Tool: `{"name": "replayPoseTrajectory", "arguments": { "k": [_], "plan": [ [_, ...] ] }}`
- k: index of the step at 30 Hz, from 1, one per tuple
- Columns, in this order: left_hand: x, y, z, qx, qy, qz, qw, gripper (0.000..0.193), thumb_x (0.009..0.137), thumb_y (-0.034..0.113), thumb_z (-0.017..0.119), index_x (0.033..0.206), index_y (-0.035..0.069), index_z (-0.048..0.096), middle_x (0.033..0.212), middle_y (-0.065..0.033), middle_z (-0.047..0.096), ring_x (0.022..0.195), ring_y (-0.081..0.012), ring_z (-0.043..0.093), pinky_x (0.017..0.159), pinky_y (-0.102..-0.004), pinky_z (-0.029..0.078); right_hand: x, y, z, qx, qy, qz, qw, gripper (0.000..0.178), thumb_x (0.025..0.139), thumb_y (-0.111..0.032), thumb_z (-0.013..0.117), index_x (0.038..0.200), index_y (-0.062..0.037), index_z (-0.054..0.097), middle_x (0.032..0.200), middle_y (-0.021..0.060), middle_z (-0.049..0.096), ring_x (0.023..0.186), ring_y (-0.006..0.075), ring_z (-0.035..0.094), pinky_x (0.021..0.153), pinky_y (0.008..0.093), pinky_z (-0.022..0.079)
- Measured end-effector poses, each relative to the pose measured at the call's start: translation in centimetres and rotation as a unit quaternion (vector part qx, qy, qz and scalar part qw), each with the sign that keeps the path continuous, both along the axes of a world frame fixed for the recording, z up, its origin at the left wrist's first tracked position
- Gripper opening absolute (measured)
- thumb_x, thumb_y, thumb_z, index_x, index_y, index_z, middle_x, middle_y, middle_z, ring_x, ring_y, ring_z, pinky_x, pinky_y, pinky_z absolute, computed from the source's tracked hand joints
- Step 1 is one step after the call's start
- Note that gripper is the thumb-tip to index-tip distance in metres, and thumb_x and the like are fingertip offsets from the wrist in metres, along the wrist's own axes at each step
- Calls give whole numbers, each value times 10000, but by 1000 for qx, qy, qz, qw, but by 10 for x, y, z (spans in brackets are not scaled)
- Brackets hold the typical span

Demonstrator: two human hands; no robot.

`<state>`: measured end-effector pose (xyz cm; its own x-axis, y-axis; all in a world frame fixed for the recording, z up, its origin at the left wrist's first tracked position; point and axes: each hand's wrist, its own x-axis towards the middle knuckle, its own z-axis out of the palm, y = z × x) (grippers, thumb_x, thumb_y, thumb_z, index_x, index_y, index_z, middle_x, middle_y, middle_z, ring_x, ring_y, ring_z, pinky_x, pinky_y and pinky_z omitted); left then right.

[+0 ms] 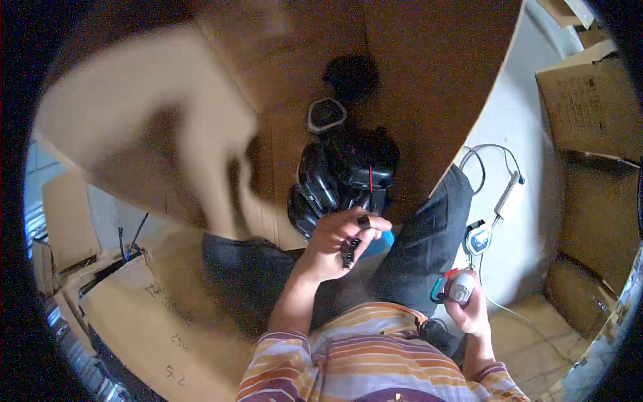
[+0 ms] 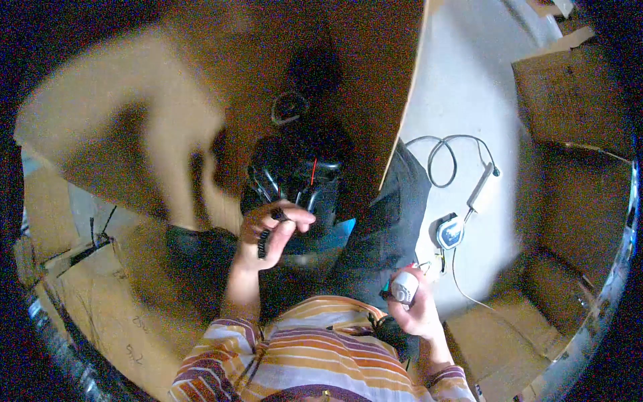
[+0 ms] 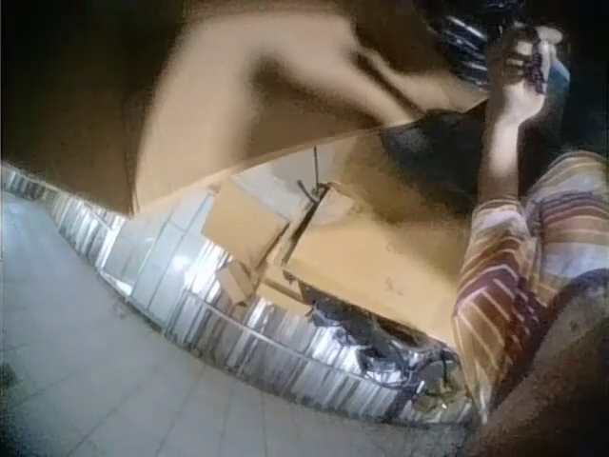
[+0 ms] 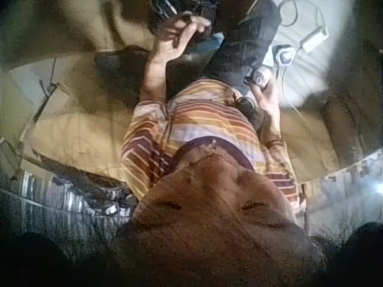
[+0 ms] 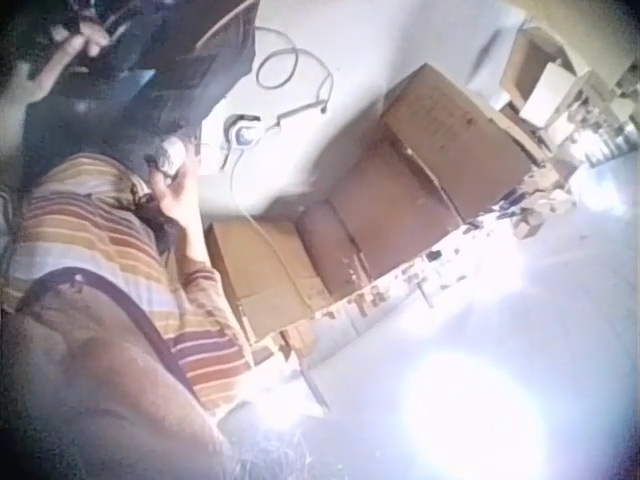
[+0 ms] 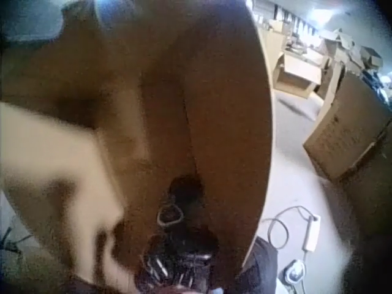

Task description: The person inspects and sorts black plastic light assemblies by hand, moving them between large cardboard boxes while using a handheld electronic scanner.

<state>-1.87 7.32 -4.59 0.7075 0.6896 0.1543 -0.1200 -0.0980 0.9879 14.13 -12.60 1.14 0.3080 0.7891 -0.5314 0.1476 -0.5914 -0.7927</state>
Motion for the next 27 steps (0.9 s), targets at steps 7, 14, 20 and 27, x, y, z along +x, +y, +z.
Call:
{"name": "replayPoseTrajectory", "arguments": {
  "k": [7,14,20,27],
  "plan": [
    [-8,11,31,17,75,-108,991,179,796,102,414,911,20,524,622,-65,536,466,-147,473,455,-249,377,5,-5,1,0,64,3,998,365,594,27,509,936,-33,397,778,49,452,687,124,442,623,231,369],
    [27,-29,34,-8,77,-325,942,417,636,95,538,1033,22,434,630,-74,458,591,-230,494,543,-297,381,14,3,12,67,108,-23,992,355,605,38,501,939,-27,398,806,47,447,715,116,442,642,231,366],
    [41,-62,33,57,53,-325,942,418,638,152,564,1025,35,459,609,-64,448,545,-227,479,502,-300,377,6,-2,31,123,219,-171,953,357,612,27,500,949,-20,394,815,42,446,721,97,446,633,219,369],
    [53,-82,32,200,57,-187,960,356,553,84,560,901,13,563,518,-20,443,419,-145,419,398,-262,301,3,-6,34,108,266,-234,929,339,645,13,511,960,-37,396,771,16,466,690,72,443,610,202,369]
  ]
}}
